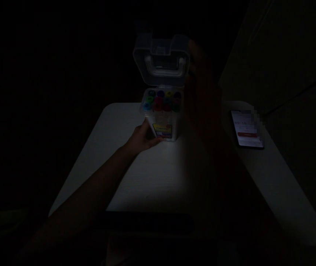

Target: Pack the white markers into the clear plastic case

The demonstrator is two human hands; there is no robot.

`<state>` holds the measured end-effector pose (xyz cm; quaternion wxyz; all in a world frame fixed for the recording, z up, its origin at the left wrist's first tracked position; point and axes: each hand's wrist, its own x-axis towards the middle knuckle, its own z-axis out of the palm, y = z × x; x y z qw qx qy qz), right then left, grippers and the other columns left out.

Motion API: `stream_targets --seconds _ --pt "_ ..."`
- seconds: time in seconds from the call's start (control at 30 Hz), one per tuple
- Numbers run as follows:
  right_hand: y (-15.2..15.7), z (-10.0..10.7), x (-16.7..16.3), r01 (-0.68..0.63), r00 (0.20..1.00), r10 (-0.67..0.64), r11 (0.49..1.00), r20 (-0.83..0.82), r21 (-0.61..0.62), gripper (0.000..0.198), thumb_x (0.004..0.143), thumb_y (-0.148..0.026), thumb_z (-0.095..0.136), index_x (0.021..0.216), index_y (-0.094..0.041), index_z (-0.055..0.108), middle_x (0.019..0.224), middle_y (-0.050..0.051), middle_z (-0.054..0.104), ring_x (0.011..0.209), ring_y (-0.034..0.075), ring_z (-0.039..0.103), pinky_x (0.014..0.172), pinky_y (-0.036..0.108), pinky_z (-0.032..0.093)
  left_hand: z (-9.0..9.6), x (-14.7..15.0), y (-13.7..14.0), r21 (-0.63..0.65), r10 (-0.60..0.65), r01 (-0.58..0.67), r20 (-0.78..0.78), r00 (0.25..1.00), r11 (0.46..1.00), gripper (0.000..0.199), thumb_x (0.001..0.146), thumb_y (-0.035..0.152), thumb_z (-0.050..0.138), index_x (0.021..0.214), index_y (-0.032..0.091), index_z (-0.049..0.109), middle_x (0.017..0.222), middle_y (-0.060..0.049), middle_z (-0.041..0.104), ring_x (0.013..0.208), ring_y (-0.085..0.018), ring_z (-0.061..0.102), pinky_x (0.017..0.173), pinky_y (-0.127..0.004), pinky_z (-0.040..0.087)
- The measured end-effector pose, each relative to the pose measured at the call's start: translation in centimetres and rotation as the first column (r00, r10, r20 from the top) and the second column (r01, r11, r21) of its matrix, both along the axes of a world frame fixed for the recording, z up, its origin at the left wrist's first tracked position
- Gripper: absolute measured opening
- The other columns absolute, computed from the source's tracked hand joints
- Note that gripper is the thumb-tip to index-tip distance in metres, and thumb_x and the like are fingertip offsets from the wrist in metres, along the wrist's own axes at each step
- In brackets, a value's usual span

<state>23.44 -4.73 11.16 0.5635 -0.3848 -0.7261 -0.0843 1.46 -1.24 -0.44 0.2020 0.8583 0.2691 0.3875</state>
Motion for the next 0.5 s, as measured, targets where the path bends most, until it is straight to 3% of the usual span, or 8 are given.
stream_targets --seconds 0.07,0.2,0.33,0.4,0.5 --pt "0.0 0.0 0.0 -0.021 0.999 0.022 0.999 0.023 -0.027 0.048 0.099 -0.025 0.038 0.144 -0.009 0.033 0.151 0.014 0.041 0.134 0.008 0.05 0.109 0.022 0.047 -0.1 0.0 0.1 -0.022 0.001 -0.001 0.001 1.0 1.0 0.097 0.079 0.06 0.066 0.153 0.013 0.025 0.134 -0.018 0.063 0.11 -0.025 0.068 0.091 -0.034 0.056" --pt "0.3 -0.2 -0.2 -0.041 0.994 0.058 0.982 0.087 -0.185 0.063 0.097 -0.036 0.035 0.151 -0.008 0.017 0.16 0.016 0.02 0.15 0.014 0.028 0.119 0.032 0.04 -0.1 0.0 0.1 -0.059 0.008 -0.008 -0.002 1.0 0.998 0.1 0.078 0.058 0.068 0.153 0.009 0.023 0.136 -0.021 0.061 0.109 -0.026 0.069 0.09 -0.034 0.057" --pt "0.2 -0.7 -1.3 0.002 0.995 0.019 0.979 0.101 -0.205 0.061 0.097 -0.032 0.024 0.156 -0.029 0.006 0.163 0.001 0.012 0.154 0.01 0.012 0.13 0.034 0.018 0.1 0.0 0.1 -0.05 0.001 -0.001 -0.009 1.0 0.999 0.099 0.078 0.057 0.069 0.153 0.011 0.022 0.137 -0.02 0.06 0.115 -0.027 0.067 0.094 -0.034 0.055" --pt "0.2 -1.2 -1.7 0.039 0.994 -0.012 0.967 0.105 -0.251 0.064 0.098 -0.032 0.019 0.156 -0.036 -0.005 0.163 -0.004 0.011 0.154 0.008 0.008 0.13 0.033 0.016 0.1 0.0 0.1 -0.047 0.01 -0.011 -0.016 1.0 0.999 0.1 0.078 0.057 0.069 0.154 0.013 0.021 0.137 -0.019 0.06 0.116 -0.028 0.066 0.094 -0.036 0.055" --pt "0.5 -1.9 -1.9 0.096 0.989 -0.063 0.959 0.131 -0.265 0.066 0.098 -0.038 0.014 0.154 -0.036 -0.022 0.162 -0.003 0.013 0.154 0.01 0.01 0.13 0.037 0.017 0.0 0.0 0.1 -0.058 0.025 -0.027 -0.03 0.999 0.998 0.102 0.078 0.058 0.068 0.155 0.014 0.019 0.138 -0.019 0.06 0.114 -0.028 0.067 0.093 -0.036 0.056"
